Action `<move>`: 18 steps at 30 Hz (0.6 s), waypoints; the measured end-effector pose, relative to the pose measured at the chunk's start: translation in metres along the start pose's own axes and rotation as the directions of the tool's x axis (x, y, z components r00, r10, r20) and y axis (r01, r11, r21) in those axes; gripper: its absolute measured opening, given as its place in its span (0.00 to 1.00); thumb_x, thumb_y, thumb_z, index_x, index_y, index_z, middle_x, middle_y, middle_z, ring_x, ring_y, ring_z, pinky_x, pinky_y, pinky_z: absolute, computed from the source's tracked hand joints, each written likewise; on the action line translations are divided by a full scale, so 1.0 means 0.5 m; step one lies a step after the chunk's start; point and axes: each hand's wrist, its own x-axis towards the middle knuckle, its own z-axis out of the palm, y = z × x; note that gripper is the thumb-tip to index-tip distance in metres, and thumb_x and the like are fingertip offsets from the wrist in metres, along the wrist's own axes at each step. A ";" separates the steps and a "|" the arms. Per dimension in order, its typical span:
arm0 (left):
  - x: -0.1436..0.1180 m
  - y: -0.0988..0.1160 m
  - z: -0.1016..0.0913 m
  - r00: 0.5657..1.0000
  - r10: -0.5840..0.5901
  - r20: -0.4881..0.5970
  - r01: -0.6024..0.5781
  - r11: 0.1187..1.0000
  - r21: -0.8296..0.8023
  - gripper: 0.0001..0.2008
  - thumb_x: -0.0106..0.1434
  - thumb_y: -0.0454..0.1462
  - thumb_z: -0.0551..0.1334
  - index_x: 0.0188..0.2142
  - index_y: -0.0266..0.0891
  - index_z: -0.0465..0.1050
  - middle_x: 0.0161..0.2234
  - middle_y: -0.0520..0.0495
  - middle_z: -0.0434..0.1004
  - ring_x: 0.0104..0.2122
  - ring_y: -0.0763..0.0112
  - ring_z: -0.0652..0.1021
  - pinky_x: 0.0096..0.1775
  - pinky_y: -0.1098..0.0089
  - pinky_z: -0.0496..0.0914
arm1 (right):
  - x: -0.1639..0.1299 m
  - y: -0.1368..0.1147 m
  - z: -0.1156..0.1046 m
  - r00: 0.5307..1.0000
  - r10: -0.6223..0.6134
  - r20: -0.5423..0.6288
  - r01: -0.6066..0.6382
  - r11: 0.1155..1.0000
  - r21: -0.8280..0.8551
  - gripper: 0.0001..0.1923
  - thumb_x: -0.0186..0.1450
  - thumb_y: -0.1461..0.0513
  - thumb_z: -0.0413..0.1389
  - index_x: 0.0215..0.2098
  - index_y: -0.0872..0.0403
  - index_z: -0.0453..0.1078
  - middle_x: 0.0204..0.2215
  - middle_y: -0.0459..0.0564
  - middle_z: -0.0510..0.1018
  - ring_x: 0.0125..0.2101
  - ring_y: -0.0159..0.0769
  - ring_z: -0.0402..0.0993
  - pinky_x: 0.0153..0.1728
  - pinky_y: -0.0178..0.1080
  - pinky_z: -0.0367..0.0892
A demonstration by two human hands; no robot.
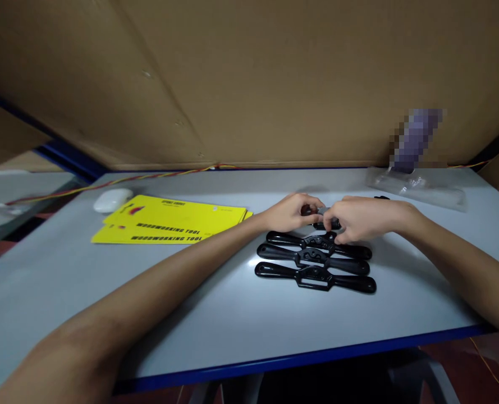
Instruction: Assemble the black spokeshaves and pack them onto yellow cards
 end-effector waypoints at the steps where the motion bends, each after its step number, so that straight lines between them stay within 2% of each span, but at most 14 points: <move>1: 0.000 -0.001 0.000 1.000 0.000 0.000 0.000 1.000 0.001 0.18 0.68 0.46 0.62 0.44 0.34 0.81 0.29 0.48 0.78 0.28 0.71 0.72 0.33 0.69 0.66 | 0.002 -0.002 -0.004 0.999 0.010 0.036 -0.011 1.000 0.019 0.18 0.63 0.62 0.61 0.52 0.51 0.76 0.29 0.46 0.77 0.30 0.38 0.71 0.31 0.40 0.57; 5: 0.000 -0.005 -0.001 1.000 0.002 0.008 -0.002 1.000 0.011 0.18 0.68 0.46 0.62 0.44 0.33 0.81 0.30 0.47 0.79 0.28 0.71 0.72 0.32 0.70 0.66 | 0.008 -0.012 -0.012 0.990 0.008 0.142 -0.024 0.994 0.110 0.21 0.64 0.65 0.59 0.56 0.50 0.72 0.24 0.41 0.76 0.26 0.36 0.72 0.30 0.39 0.58; 9: -0.001 -0.006 -0.001 1.000 0.012 -0.002 -0.012 1.000 0.010 0.17 0.68 0.45 0.62 0.44 0.34 0.81 0.30 0.47 0.79 0.28 0.71 0.72 0.32 0.70 0.66 | 0.008 -0.012 -0.015 0.989 0.021 0.150 -0.031 0.997 0.067 0.18 0.64 0.65 0.60 0.52 0.51 0.72 0.23 0.41 0.74 0.25 0.35 0.71 0.28 0.38 0.58; 11: -0.002 -0.005 -0.002 1.000 0.013 0.003 -0.013 1.000 0.007 0.16 0.68 0.45 0.62 0.45 0.35 0.81 0.30 0.47 0.79 0.29 0.71 0.72 0.33 0.70 0.66 | 0.004 -0.007 -0.016 0.996 0.007 0.086 -0.008 1.000 0.016 0.14 0.63 0.66 0.61 0.47 0.51 0.72 0.24 0.41 0.73 0.26 0.35 0.70 0.28 0.38 0.57; 14: 0.000 -0.002 -0.002 1.000 0.000 0.014 0.000 1.000 0.024 0.16 0.68 0.45 0.62 0.43 0.35 0.81 0.29 0.49 0.77 0.28 0.71 0.72 0.33 0.70 0.65 | -0.006 0.006 -0.024 0.997 -0.044 -0.070 0.041 0.998 -0.049 0.08 0.63 0.67 0.61 0.39 0.51 0.73 0.26 0.44 0.74 0.29 0.36 0.69 0.31 0.38 0.57; 18: 0.003 -0.002 -0.002 1.000 0.010 -0.013 -0.009 0.998 0.066 0.19 0.72 0.47 0.55 0.38 0.36 0.78 0.30 0.49 0.76 0.30 0.70 0.72 0.35 0.69 0.67 | -0.016 0.022 -0.043 0.980 -0.088 -0.178 0.079 0.995 -0.055 0.01 0.66 0.61 0.61 0.37 0.50 0.74 0.27 0.44 0.75 0.28 0.35 0.68 0.33 0.39 0.57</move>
